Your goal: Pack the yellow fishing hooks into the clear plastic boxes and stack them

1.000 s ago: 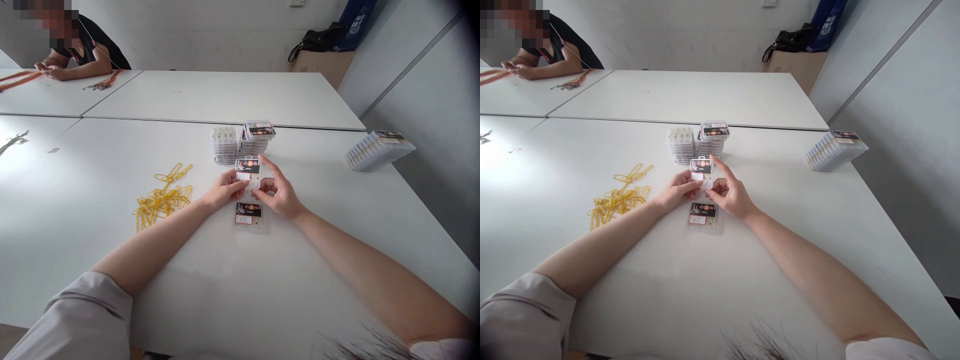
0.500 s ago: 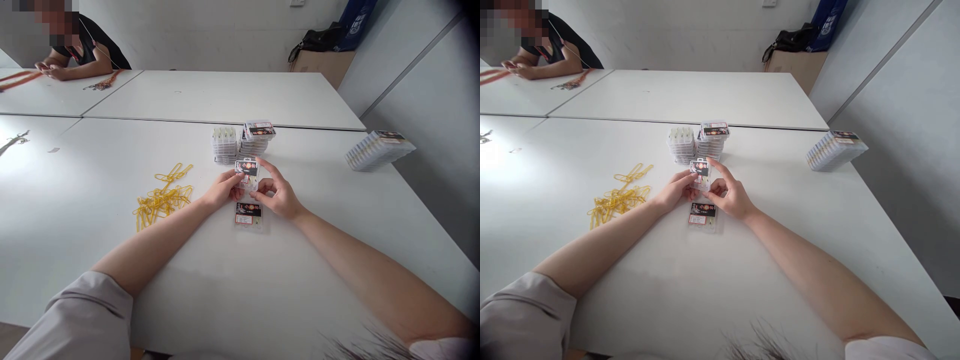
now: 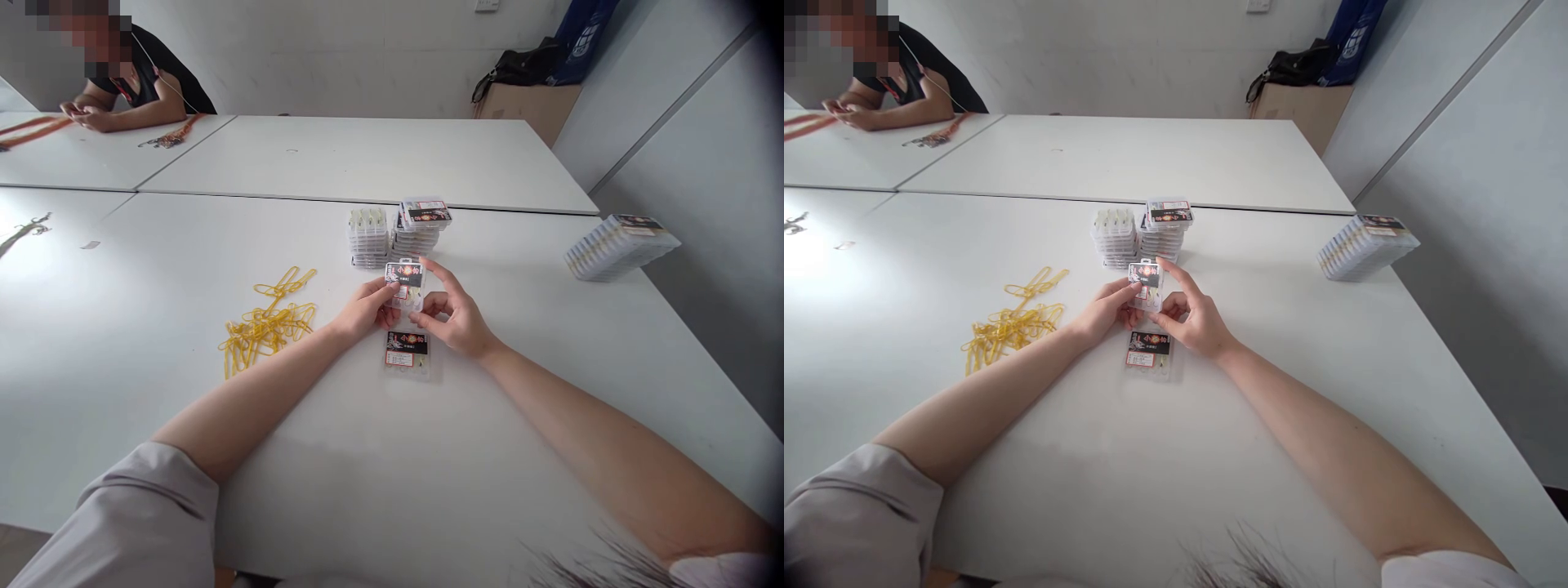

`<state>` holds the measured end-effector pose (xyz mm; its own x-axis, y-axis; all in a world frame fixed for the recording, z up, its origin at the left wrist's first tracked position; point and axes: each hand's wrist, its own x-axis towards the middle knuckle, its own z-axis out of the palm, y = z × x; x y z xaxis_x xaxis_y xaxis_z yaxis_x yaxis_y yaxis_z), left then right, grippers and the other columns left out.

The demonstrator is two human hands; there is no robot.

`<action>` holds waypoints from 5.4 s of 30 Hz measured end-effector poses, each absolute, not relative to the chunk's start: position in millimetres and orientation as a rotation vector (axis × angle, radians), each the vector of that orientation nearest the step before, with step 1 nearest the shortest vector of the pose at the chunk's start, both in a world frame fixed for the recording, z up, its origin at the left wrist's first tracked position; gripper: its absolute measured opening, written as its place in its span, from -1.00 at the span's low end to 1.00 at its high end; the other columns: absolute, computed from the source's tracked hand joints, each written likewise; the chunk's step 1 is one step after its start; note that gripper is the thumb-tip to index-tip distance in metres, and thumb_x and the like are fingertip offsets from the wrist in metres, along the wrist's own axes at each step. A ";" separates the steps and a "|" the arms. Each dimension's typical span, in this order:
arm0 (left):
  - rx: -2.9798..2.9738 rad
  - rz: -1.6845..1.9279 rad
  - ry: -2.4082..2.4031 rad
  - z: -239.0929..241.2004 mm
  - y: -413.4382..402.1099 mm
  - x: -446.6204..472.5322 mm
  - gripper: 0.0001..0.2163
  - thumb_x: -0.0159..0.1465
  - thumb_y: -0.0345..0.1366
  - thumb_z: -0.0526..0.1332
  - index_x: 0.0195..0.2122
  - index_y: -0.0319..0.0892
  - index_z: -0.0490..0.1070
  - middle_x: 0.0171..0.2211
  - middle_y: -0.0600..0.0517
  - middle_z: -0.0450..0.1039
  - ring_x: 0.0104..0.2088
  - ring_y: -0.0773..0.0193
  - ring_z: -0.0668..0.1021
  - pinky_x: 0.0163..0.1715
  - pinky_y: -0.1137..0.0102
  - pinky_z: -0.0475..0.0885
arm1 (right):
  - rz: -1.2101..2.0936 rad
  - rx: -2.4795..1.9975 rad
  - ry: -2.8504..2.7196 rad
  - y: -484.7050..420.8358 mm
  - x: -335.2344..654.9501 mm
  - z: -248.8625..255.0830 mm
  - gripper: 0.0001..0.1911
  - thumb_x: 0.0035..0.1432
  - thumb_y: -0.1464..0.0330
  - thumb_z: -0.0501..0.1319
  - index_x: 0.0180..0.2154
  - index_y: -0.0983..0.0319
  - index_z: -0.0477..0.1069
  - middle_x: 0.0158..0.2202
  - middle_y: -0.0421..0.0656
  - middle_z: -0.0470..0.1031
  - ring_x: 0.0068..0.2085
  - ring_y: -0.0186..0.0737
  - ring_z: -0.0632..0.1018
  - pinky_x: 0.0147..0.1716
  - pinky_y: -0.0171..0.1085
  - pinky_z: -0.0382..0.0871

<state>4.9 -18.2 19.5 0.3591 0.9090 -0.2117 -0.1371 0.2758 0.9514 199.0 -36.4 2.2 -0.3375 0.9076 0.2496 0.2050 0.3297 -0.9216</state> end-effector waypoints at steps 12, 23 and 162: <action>1.036 0.897 0.993 12.7 -12.4 2.9 -0.59 0.34 -0.02 0.17 -0.48 -0.27 0.42 -0.63 -0.05 0.44 -0.67 0.36 0.44 -0.63 0.46 0.33 | 1.090 -1.003 -1.744 -36.8 198.6 3.6 -0.16 0.16 0.27 0.35 0.39 0.01 0.04 -0.47 -0.32 0.47 -0.41 -0.22 0.51 -0.23 -0.13 0.50; 1.023 0.930 0.944 9.3 -9.1 -1.2 -0.53 0.26 0.12 0.23 -0.48 -0.26 0.49 -0.62 -0.05 0.46 -0.65 0.31 0.45 -0.60 0.39 0.36 | 1.134 -0.978 -1.749 -35.9 201.2 2.3 -0.17 0.14 0.26 0.38 0.36 -0.03 0.07 -0.36 -0.26 0.55 -0.33 -0.19 0.58 -0.21 -0.11 0.53; 0.816 1.180 0.824 10.6 -11.1 6.0 -0.71 0.08 -0.16 0.48 -0.32 -0.31 0.61 -0.32 -0.07 0.65 -0.32 0.24 0.64 -0.20 0.36 0.50 | 1.366 -1.038 -1.469 -27.9 195.9 6.7 -0.45 0.16 -0.13 0.25 -0.44 0.24 0.57 -0.42 -0.10 0.63 -0.40 -0.23 0.60 -0.31 -0.24 0.51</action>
<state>6.0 -11.1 10.6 0.1801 0.9769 -0.1152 -0.4450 0.1853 0.8761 195.9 -27.9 6.7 -0.2898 0.9559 0.0482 0.0213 0.0568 -0.9982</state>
